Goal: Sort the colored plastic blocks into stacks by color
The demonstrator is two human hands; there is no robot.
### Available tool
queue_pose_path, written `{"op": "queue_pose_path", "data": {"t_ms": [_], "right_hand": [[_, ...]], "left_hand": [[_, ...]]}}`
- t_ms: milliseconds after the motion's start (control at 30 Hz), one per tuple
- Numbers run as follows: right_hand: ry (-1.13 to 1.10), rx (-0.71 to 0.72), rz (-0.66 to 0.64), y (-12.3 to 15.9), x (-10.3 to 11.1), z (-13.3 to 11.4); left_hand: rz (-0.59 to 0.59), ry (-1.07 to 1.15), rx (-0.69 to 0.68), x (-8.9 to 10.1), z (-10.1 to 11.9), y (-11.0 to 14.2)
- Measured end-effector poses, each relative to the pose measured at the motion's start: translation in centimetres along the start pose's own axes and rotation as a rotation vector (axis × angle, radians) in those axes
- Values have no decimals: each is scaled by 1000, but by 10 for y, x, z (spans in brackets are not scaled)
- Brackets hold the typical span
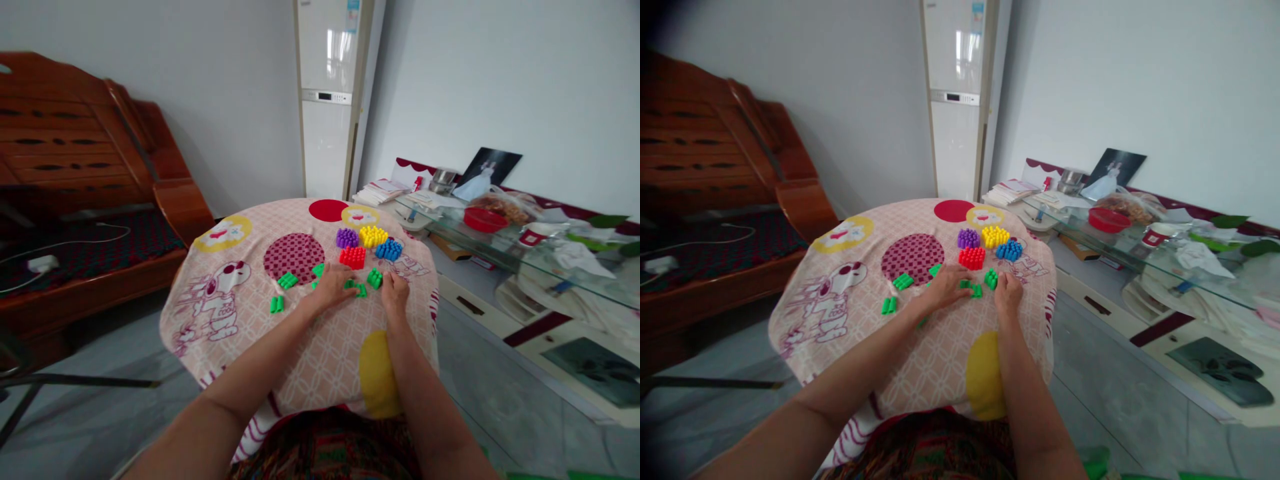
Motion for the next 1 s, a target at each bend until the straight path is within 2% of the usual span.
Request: {"op": "queue_pose_path", "data": {"t_ms": [133, 233, 400, 533, 700, 800, 900, 1000], "right_hand": [[16, 7, 3, 0, 0, 0], [26, 9, 0, 0, -1, 0], [18, -1, -13, 0, -1, 0], [-4, 0, 2, 0, 1, -2], [-10, -9, 5, 0, 2, -3], [-7, -25, -16, 0, 1, -3], [-7, -28, -22, 1, 1, -3], [-10, -25, -21, 1, 2, -4]], "left_hand": [[-71, -40, -33, -25, 21, -1], [-92, -85, -49, -28, 20, 1], [-74, -188, 9, -9, 5, 11], [-61, -133, 72, 16, -13, 17], [150, -17, 243, 59, -61, 18], [77, 21, 237, 58, -81, 19], [-31, 52, 173, 47, -85, 19], [-42, 40, 170, 46, -88, 19]]}}
Point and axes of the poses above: each hand's wrist, its own y-axis away from the middle knuckle, its own x-axis out of the back of the hand, z = x × y, the point moved 8 cm from there along -y, towards the middle knuckle, and after that the axes turned 7 degrees about y, right-handed, at the moved point
